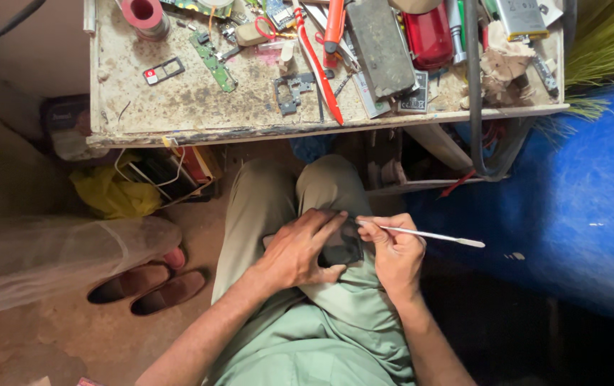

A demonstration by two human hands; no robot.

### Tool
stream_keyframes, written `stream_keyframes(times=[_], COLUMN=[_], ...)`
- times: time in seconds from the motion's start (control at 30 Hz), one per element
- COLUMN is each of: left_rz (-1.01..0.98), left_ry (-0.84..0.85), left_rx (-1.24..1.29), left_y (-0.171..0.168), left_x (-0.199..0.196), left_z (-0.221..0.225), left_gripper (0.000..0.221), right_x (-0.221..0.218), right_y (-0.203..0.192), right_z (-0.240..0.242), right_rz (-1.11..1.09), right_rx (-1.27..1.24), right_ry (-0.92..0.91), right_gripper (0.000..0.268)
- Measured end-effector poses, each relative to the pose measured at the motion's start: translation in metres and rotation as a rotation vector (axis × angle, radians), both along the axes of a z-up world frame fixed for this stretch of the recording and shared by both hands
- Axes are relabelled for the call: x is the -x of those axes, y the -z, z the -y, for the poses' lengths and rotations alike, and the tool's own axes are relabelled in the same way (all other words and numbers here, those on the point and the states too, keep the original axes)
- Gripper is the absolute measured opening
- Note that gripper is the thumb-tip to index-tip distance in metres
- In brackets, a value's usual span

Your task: The person cleans the edges of a smartphone screen with a cotton swab while seated on the floor. They then lift the phone to the workbench, remove the back cover to expose the battery, and use a screwdriver to adjust internal components.

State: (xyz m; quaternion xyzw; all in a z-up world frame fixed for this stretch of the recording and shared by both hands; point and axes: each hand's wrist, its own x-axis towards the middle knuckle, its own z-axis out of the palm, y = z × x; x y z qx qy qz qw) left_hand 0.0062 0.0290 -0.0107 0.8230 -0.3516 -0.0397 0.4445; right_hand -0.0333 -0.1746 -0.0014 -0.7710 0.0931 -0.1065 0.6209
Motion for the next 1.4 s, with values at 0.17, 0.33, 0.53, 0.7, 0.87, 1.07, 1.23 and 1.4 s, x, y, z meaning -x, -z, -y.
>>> stream_keyframes(times=[0.17,0.33,0.53,0.7,0.87,1.07,1.23,1.4], left_rz=[0.057,0.110,0.171,0.129,0.128,0.112,0.141,0.153], left_ry=[0.014,0.048,0.176,0.244,0.211,0.207,0.197,0.200], left_rx=[0.034,0.026,-0.084,-0.085,-0.067,-0.085,-0.104,-0.120], left_y=[0.002,-0.006,-0.020,-0.022,-0.017,-0.015,-0.009,-0.004], left_x=[0.003,0.007,-0.004,-0.011,-0.009,-0.009,-0.008,-0.008], left_z=[0.003,0.001,-0.018,-0.018,-0.016,-0.017,-0.015,-0.012], left_gripper=[0.088,0.088,0.089,0.089,0.087,0.087,0.085,0.086], right_x=[-0.002,-0.009,0.016,0.023,0.023,0.022,0.018,0.007], right_y=[-0.005,-0.001,-0.006,0.001,0.013,0.014,0.007,-0.012], right_z=[-0.008,-0.003,0.017,0.014,0.018,0.017,0.018,0.024], right_rz=[0.415,0.167,-0.029,-0.034,-0.011,0.008,0.069,0.149], right_rx=[0.579,0.288,-0.196,-0.259,-0.253,-0.279,-0.124,0.222], right_ry=[-0.100,-0.050,-0.060,-0.089,-0.089,-0.115,-0.189,-0.292], right_gripper=[0.015,0.014,0.016,0.016,0.013,0.013,0.012,0.006])
